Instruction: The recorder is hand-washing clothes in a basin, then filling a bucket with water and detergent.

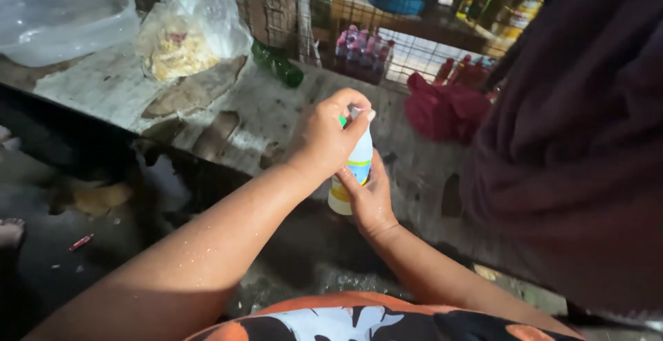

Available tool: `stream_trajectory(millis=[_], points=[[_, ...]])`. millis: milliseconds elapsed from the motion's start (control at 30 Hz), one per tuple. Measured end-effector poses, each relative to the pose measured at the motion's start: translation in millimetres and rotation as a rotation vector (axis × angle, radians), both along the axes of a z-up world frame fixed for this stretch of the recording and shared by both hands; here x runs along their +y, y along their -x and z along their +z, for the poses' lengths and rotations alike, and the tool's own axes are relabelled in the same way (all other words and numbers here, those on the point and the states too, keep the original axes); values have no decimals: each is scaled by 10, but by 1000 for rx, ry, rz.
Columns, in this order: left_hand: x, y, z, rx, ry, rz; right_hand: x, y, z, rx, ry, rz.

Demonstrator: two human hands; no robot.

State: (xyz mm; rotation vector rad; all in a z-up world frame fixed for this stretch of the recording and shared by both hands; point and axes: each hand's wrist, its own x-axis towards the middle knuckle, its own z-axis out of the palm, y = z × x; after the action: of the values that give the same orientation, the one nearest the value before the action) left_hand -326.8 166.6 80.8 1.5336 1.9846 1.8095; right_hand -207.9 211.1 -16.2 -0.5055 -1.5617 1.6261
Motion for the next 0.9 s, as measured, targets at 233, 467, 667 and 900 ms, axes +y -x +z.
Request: stream_trajectory(millis=[233, 467, 667, 900], points=[[275, 387, 112, 80, -151, 64, 393, 380, 72, -18, -130, 20], [621, 990, 200, 25, -182, 9, 575, 910, 409, -78, -126, -65], [886, 1694, 267, 59, -289, -148, 804, 1596, 446, -133, -231, -207], [1067, 2620, 317, -37, -276, -240, 915, 2469, 539, -65, -168, -212]])
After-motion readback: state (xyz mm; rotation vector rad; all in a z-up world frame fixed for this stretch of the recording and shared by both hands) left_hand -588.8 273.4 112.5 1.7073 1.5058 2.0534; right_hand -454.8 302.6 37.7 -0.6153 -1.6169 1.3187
